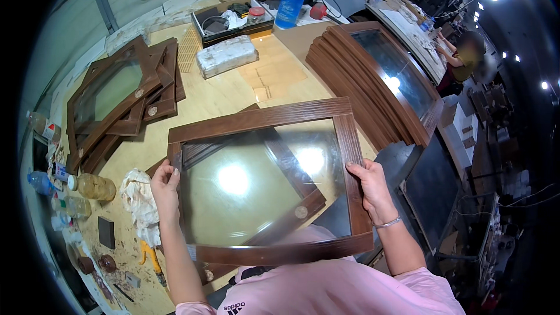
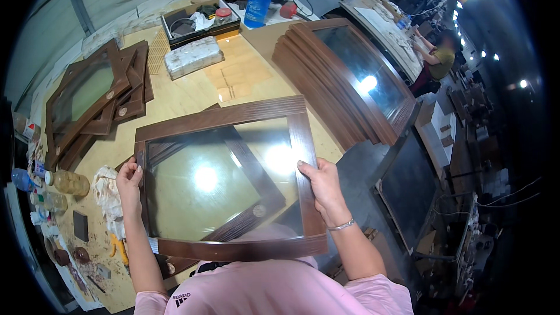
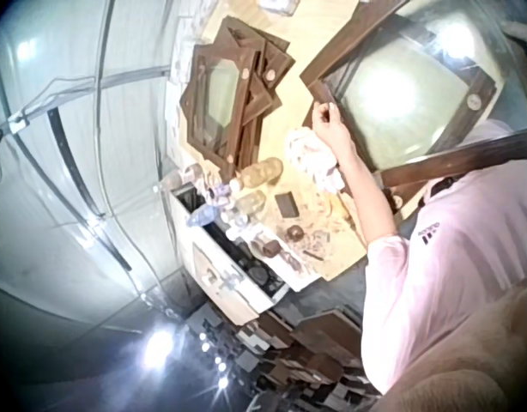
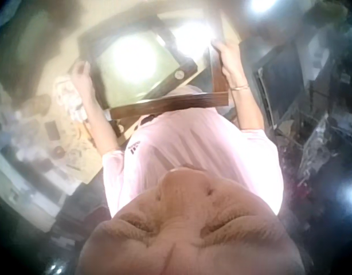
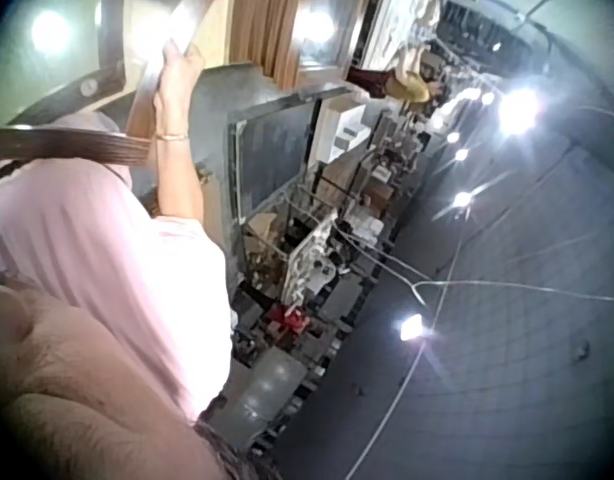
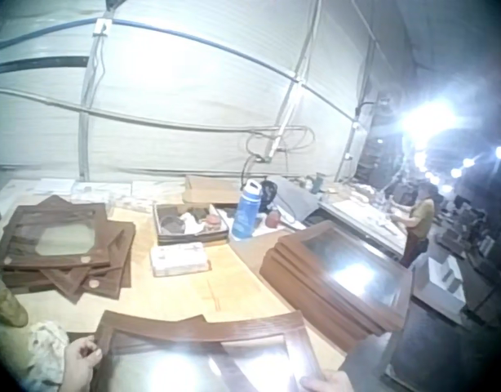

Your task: The person wipes the glass and wooden frame of a picture frame with a cloth. They then use a sanding block to smooth the edges of the frame and wipe it again. The person handles the frame one at a time, flipping it over to clean different sides.

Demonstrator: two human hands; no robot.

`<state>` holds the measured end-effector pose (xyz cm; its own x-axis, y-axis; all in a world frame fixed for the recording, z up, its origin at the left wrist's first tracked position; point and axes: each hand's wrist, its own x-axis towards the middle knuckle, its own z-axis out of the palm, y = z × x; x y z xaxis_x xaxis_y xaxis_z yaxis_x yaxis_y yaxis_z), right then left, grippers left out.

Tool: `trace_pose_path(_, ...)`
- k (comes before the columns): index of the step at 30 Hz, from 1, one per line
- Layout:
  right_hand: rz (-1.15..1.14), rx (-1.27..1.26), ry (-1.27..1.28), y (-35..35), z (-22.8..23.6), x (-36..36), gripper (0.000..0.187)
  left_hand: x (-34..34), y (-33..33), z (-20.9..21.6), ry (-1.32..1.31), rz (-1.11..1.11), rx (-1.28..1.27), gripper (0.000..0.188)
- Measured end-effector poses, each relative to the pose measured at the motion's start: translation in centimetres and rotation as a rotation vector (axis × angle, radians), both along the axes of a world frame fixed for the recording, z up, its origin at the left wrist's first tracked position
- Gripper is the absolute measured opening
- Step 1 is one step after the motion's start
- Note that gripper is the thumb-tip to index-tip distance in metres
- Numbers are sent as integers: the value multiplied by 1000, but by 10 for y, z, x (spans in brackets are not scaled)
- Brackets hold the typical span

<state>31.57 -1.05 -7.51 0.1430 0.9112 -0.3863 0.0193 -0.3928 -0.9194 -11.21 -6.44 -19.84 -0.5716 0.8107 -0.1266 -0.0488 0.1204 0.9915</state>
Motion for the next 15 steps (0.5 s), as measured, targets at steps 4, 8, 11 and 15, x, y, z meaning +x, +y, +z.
trace_pose_path(4, 0, 17, -31, -2, 6, -4, 13, -14, 5, 3, -79, -12, -19, 3)
trace_pose_path(8, 30, 116, 5, -3, 17, -11, 15, -49, -1, 2, -346, 108, 127, 6)
trace_pose_path(11, 53, 249, 0, -2, 26, -18, 17, -73, -10, 19, -638, 219, 370, 17)
trace_pose_path(15, 99, 392, -46, 0, 32, -25, 19, -108, -25, 17, -719, 383, 425, 16)
